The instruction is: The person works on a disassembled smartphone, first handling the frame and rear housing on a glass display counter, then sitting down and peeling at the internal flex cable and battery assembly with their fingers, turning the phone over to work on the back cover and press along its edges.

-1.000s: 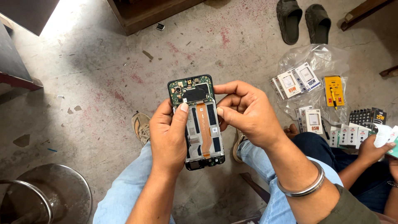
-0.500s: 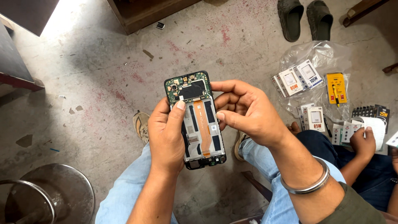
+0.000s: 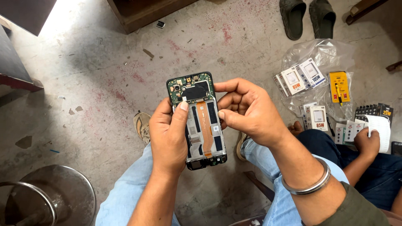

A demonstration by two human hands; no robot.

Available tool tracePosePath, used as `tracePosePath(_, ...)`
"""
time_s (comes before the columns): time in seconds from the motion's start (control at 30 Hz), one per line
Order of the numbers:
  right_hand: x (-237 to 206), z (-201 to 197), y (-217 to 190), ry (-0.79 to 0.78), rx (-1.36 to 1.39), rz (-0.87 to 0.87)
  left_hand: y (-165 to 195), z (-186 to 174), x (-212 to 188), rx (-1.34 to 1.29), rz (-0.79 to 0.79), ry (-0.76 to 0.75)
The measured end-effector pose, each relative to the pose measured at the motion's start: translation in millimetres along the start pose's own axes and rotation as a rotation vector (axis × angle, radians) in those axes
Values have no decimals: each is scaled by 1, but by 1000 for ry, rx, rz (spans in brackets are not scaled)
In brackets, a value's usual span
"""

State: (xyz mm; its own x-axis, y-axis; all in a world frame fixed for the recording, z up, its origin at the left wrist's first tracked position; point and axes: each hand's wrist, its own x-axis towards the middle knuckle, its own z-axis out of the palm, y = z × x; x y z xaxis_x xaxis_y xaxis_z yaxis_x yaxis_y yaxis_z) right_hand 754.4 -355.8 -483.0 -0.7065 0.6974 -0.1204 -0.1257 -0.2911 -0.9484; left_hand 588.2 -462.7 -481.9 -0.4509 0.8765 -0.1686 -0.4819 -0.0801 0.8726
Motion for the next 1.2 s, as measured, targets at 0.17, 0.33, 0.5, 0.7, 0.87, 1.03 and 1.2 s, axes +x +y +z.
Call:
tracePosePath(0.17, 1, -4, 1, -23, 30, 12, 1, -1, 1, 8, -3, -7)
tracePosePath(0.33, 2, -7, 3, -36, 54, 11, 0, -1, 2, 7, -3, -10)
tracePosePath(0.5, 3, -6, 4, -10, 25, 18, 0, -2, 2, 40, -12, -1)
tracePosePath(0.7, 1, 0, 9, 45, 3, -21, 0, -6, 2, 126, 41, -36)
tracePosePath(0.87, 1, 0, 9, 40, 9, -25, 0, -8, 2, 141, 43, -41)
tracePosePath(1.03, 0, -1, 8, 27, -13, -34, 1, -6, 1, 96, 25, -41)
tracePosePath(1.2, -2, -6, 9, 34, -17, -32, -1, -1, 0, 119, 26, -31)
